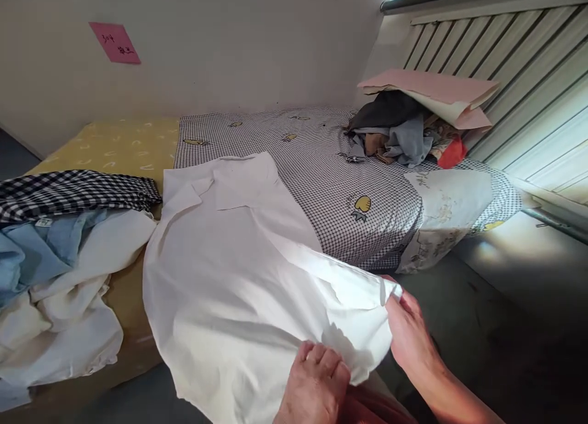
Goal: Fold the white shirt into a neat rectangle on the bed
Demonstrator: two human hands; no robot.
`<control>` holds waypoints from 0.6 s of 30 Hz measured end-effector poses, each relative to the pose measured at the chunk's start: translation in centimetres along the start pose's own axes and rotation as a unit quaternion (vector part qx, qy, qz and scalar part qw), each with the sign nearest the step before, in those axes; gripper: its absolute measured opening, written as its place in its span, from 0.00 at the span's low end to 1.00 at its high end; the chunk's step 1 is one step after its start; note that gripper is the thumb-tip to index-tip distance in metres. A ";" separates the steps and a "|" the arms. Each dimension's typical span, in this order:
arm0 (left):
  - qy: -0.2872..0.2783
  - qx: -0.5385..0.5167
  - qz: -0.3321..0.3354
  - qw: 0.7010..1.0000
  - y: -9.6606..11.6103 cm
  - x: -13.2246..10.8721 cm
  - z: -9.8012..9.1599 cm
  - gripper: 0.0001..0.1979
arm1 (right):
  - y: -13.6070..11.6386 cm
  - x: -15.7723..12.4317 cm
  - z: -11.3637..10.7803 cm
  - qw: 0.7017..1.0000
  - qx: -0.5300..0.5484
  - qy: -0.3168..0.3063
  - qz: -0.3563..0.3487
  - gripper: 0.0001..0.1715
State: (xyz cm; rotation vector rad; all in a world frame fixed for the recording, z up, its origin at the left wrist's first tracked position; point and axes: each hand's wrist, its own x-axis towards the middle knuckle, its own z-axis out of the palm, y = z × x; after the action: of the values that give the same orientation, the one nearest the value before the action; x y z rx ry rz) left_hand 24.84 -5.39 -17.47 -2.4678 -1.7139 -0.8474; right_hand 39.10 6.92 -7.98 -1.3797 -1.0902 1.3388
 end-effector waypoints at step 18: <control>-0.006 -0.827 -0.449 0.339 -5.3 0.6 -0.6 0.42 | 2.9 1.2 -2.1 0.822 -0.381 -0.422 -0.014 0.18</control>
State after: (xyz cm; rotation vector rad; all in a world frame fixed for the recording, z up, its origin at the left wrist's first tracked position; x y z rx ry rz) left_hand 20.10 -2.93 -18.20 0.0685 0.6849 1.1812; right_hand 41.24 7.44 -11.01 -1.2586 -2.4415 1.6128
